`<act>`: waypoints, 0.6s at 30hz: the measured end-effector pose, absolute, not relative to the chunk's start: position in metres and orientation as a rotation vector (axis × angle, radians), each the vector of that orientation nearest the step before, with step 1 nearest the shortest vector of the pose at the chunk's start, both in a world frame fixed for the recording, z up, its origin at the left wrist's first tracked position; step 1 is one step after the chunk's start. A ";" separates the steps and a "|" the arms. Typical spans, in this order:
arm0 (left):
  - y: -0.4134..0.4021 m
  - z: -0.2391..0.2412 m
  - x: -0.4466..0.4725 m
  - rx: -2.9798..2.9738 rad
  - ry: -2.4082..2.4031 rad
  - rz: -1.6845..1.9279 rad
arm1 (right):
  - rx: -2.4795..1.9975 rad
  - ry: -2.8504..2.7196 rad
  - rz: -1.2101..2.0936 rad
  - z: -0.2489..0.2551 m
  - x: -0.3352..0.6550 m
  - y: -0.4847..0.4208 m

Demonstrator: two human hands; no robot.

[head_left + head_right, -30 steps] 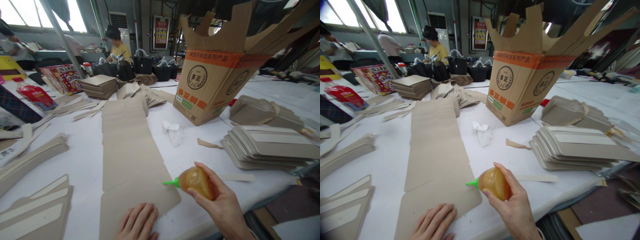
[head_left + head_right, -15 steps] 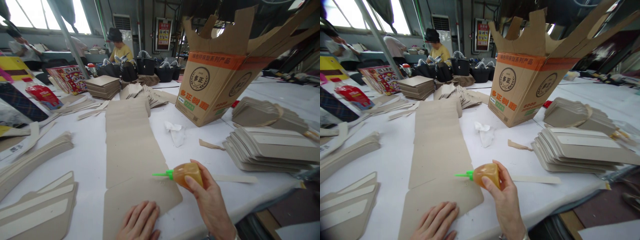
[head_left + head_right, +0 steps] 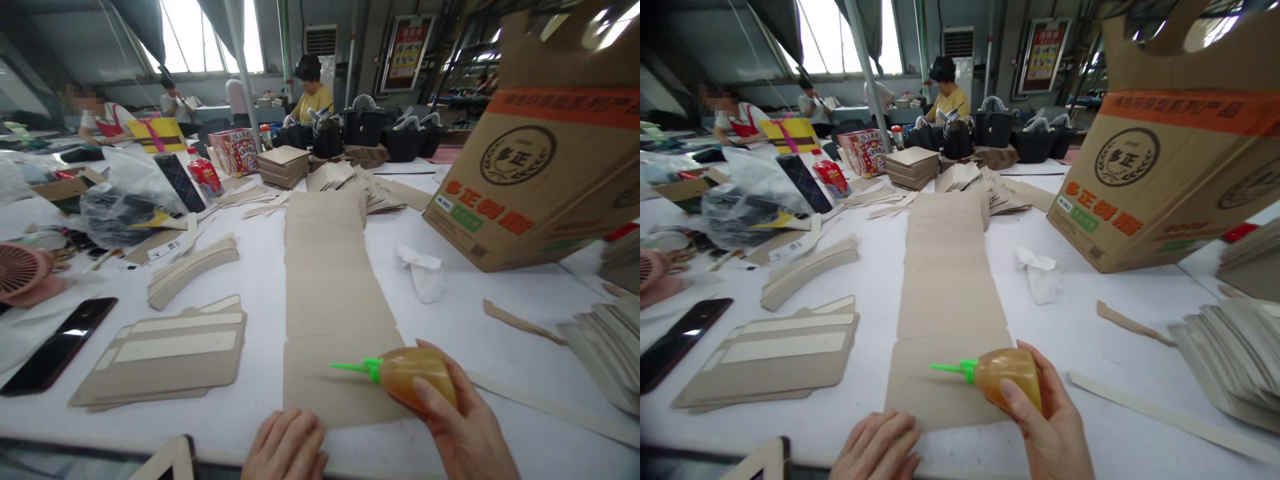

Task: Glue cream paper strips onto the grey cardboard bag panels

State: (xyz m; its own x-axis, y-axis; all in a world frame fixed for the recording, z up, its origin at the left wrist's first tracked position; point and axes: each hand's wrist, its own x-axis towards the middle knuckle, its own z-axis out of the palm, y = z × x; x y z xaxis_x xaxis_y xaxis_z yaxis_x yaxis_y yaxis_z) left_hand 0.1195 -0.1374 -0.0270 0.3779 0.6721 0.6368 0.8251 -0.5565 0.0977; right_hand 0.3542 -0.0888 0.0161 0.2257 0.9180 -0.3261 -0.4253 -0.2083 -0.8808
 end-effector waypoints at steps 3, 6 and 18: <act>-0.142 -0.030 0.104 -2.446 -1.360 -0.861 | -1.267 -0.736 1.306 0.013 0.335 -0.091; -0.144 -0.032 0.097 -2.497 -1.366 -0.835 | -1.327 -0.897 1.277 0.011 0.323 -0.092; -0.145 -0.039 0.089 -2.532 -1.345 -0.858 | -1.454 -1.125 1.155 0.008 0.304 -0.091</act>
State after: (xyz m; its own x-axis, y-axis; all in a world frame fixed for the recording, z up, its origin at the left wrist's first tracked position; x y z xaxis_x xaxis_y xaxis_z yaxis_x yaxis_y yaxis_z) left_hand 0.0887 -0.1445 -0.0386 0.4348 0.7138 0.5491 0.7986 -0.5874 0.1312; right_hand 0.3036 -0.0914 0.0082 0.1370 0.9820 -0.1300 0.1043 -0.1448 -0.9839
